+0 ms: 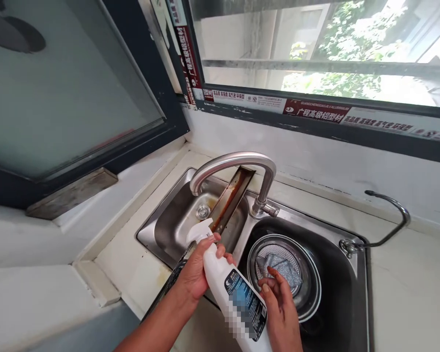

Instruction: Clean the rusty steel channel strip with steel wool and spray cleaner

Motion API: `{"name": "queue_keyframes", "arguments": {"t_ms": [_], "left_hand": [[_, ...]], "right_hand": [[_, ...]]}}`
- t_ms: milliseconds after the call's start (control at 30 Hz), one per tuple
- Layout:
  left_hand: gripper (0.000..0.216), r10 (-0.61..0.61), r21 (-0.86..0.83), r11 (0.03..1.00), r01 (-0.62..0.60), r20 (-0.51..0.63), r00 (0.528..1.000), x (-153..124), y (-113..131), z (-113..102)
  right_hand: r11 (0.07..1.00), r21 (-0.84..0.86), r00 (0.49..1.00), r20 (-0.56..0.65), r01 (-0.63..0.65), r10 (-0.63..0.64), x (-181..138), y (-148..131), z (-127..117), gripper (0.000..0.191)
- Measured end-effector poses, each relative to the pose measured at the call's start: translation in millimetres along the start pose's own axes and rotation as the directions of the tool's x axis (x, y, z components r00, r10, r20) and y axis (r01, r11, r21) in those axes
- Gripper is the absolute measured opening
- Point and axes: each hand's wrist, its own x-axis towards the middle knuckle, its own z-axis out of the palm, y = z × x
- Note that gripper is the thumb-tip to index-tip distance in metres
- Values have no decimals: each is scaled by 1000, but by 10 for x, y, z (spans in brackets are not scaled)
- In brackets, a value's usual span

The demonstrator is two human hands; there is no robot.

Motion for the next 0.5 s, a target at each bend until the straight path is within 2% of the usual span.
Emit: {"name": "queue_keyframes", "arguments": {"t_ms": [100,200,333,500], "left_hand": [[26,-5,3,1000,5,47,999,103,59,-2],[25,-19,24,1000,17,48,999,208,85,6],[20,-59,38,998,59,8,998,358,87,76],[25,-117,41,992,117,-9,993,511,104,206]], "right_hand": [[1000,0,999,29,14,-14,54,28,32,66],[1000,5,998,62,-7,6,102,84,39,65],[999,26,999,5,-45,45,151,81,51,68],[993,90,994,-75,-77,84,188,-48,121,73]]}}
